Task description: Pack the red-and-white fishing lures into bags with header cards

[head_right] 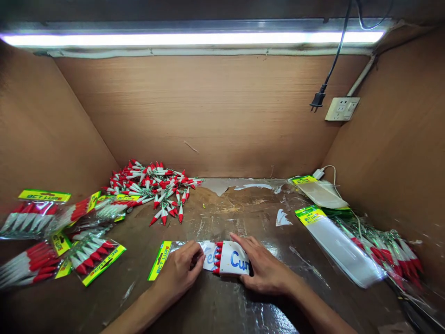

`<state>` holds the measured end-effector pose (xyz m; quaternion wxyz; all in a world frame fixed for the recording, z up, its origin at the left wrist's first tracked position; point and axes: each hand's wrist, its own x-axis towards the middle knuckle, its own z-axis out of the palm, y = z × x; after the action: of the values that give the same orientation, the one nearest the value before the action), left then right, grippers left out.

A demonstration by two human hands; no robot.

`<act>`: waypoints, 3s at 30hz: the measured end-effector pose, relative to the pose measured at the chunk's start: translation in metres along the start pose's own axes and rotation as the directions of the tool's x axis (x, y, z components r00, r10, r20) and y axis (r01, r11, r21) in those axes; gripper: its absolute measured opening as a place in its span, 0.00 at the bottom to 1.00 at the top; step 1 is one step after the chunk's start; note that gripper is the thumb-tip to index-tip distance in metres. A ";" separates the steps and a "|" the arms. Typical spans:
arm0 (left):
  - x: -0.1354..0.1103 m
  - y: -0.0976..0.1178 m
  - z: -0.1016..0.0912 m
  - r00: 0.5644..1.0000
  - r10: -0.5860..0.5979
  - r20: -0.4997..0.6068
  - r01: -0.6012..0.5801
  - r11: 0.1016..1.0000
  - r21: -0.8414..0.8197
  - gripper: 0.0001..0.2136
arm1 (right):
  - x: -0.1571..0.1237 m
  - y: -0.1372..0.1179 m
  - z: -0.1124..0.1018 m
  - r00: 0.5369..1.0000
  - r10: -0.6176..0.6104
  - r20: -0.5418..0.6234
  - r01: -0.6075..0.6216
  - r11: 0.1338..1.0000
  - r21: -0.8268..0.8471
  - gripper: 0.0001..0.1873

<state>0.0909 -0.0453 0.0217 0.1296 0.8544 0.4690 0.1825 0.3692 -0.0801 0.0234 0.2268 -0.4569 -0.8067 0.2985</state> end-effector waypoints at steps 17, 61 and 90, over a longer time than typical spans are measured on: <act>-0.011 0.023 0.016 0.937 0.348 -0.005 -0.345 0.927 -0.149 0.09 | -0.001 -0.024 0.006 0.992 -0.072 0.100 0.084 0.989 -0.120 0.40; 0.018 -0.029 0.000 0.891 0.313 0.328 -0.312 0.948 -0.057 0.54 | -0.006 -0.006 -0.001 0.992 0.058 -0.115 -0.065 0.996 -0.056 0.41; 0.054 -0.012 0.009 0.835 0.438 0.333 -0.413 0.899 -0.147 0.54 | 0.006 -0.021 0.028 0.970 -0.099 -0.223 0.079 0.992 -0.094 0.26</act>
<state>0.1120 0.0066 0.0194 0.1985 0.9508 0.2291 0.0642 0.3358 -0.0910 0.0185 0.3112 -0.4604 -0.8070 0.1997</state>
